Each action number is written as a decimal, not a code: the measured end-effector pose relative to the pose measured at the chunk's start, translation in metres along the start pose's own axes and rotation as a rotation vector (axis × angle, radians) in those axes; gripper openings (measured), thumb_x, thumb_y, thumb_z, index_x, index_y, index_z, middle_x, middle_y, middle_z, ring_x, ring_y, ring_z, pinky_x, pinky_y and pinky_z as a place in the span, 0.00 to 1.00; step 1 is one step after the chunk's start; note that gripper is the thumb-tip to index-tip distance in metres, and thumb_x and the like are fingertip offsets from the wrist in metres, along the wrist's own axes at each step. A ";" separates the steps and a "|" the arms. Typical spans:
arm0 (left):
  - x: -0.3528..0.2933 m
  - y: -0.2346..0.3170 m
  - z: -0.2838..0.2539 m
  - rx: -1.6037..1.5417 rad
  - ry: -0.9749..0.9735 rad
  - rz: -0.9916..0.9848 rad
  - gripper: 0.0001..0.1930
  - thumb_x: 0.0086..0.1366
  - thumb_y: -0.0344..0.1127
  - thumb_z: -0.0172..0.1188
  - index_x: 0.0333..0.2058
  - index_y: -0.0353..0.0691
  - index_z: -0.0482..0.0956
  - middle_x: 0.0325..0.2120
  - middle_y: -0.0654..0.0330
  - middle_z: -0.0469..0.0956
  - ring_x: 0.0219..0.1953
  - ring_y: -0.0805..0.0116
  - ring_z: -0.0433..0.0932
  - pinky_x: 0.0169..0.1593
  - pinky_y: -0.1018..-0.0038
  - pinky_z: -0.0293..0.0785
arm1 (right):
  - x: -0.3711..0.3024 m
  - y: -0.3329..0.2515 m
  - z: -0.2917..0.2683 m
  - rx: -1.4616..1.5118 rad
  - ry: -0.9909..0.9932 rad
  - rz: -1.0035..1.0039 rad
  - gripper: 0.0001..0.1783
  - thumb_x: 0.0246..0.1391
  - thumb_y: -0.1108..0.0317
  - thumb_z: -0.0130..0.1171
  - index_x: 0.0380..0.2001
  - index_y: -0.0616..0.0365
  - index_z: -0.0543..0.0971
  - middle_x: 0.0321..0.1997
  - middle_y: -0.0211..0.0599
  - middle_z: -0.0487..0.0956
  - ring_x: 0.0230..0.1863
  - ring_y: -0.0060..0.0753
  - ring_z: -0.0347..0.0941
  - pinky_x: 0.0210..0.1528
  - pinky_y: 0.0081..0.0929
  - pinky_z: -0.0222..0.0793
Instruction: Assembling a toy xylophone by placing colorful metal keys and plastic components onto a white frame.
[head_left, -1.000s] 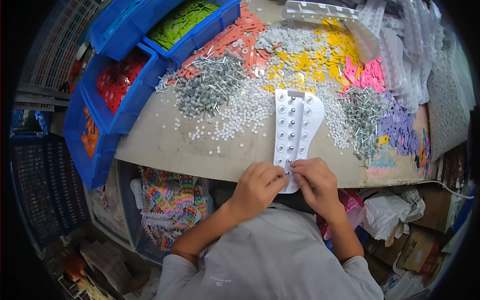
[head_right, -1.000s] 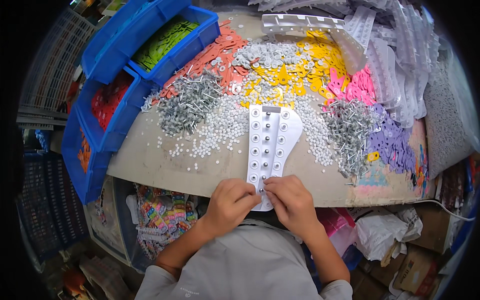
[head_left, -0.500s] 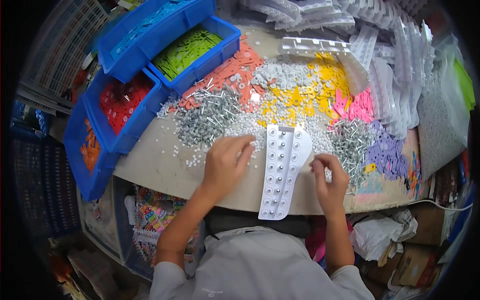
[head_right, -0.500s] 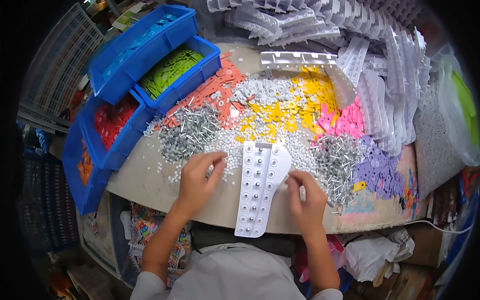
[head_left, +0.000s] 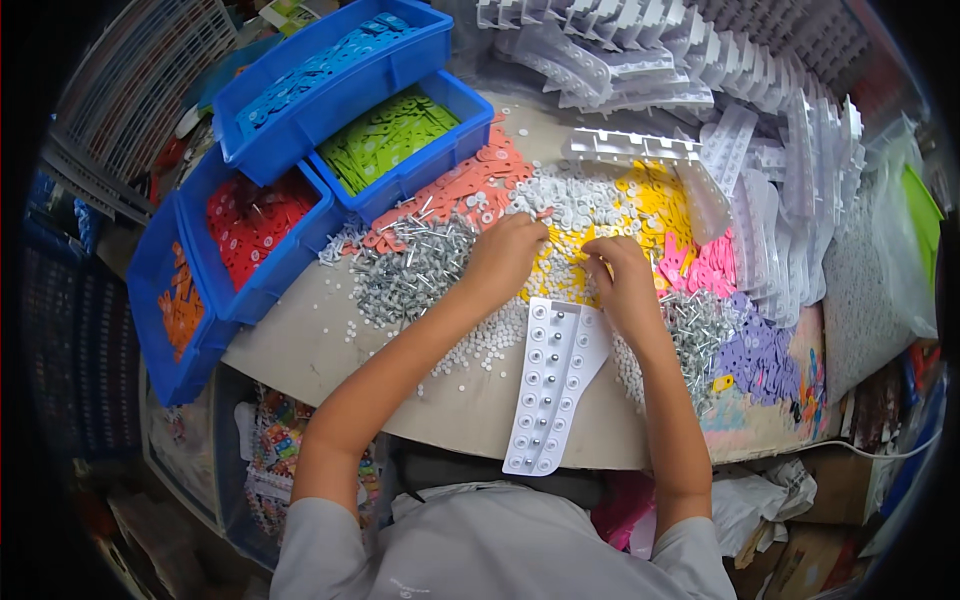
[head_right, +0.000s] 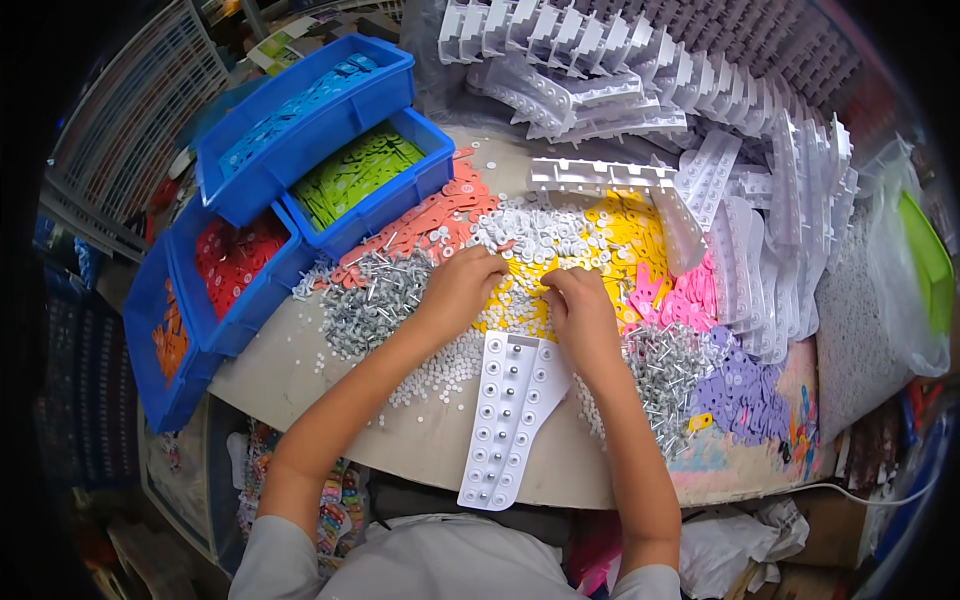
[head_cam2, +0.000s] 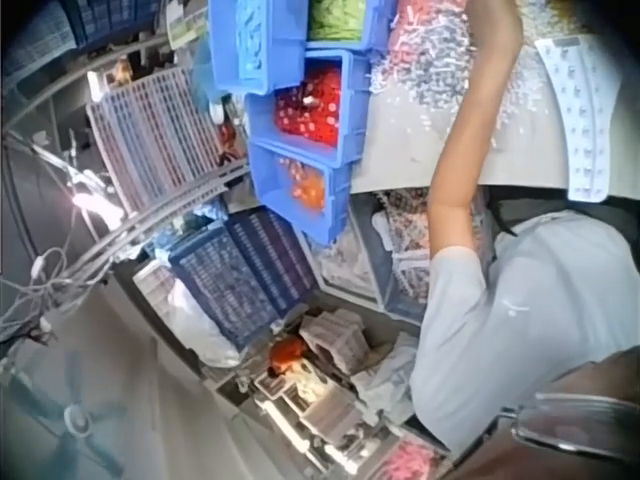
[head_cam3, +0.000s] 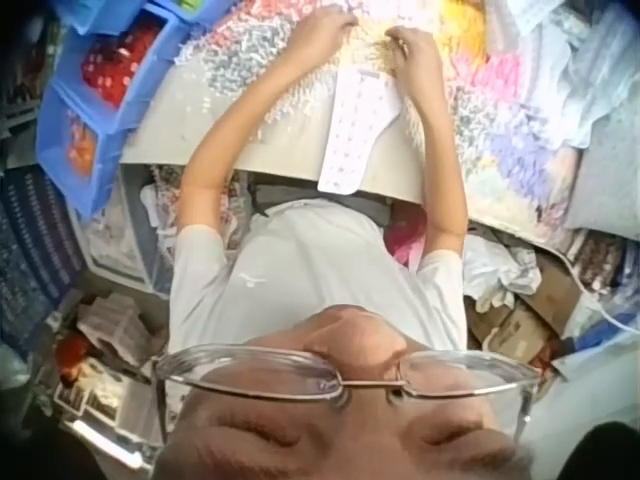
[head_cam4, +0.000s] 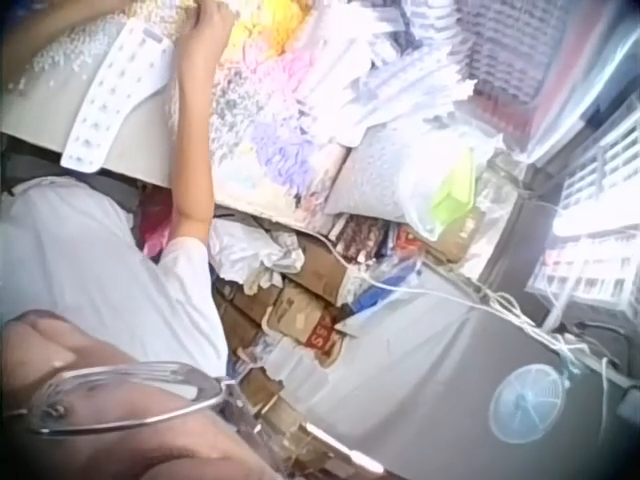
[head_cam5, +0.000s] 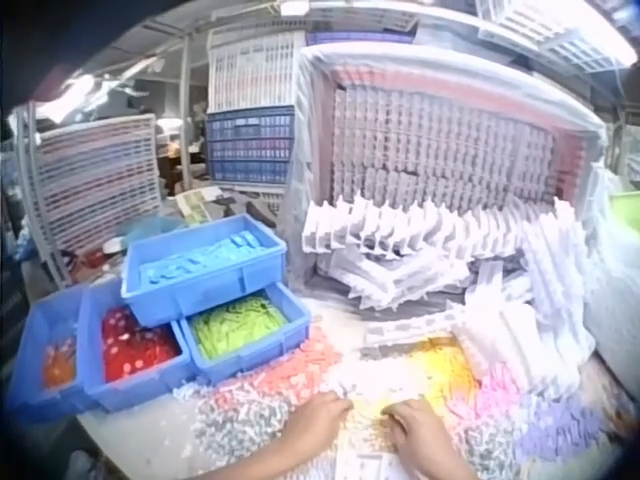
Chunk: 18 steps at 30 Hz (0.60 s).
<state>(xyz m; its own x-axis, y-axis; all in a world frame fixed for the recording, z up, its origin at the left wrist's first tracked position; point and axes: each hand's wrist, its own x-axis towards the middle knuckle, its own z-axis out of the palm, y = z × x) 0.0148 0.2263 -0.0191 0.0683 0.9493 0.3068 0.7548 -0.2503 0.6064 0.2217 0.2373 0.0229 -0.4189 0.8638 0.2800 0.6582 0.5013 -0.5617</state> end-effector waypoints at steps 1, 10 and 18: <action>0.002 0.002 -0.003 -0.004 -0.020 -0.013 0.07 0.64 0.31 0.62 0.39 0.39 0.84 0.35 0.55 0.80 0.42 0.52 0.80 0.45 0.60 0.77 | 0.005 0.002 0.002 0.000 -0.004 -0.004 0.06 0.58 0.78 0.60 0.39 0.63 0.82 0.39 0.46 0.81 0.45 0.49 0.76 0.51 0.38 0.71; -0.009 0.003 -0.016 -0.032 0.035 -0.028 0.06 0.63 0.31 0.63 0.37 0.38 0.80 0.34 0.55 0.81 0.41 0.53 0.80 0.44 0.60 0.76 | 0.039 0.019 0.018 -0.053 0.065 -0.022 0.06 0.56 0.76 0.62 0.38 0.61 0.81 0.37 0.46 0.80 0.44 0.50 0.75 0.48 0.40 0.70; -0.043 0.006 -0.052 -0.034 0.008 -0.050 0.08 0.62 0.30 0.65 0.39 0.38 0.82 0.35 0.55 0.81 0.40 0.54 0.80 0.44 0.62 0.76 | 0.045 0.021 0.025 -0.098 0.053 -0.142 0.06 0.54 0.77 0.63 0.36 0.62 0.79 0.34 0.48 0.78 0.40 0.53 0.73 0.44 0.43 0.69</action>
<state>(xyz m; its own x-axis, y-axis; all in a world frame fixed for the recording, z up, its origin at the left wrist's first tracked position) -0.0177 0.1738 0.0091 0.0255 0.9593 0.2814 0.7342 -0.2090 0.6459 0.2010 0.2856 0.0044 -0.4803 0.7840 0.3934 0.6536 0.6190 -0.4355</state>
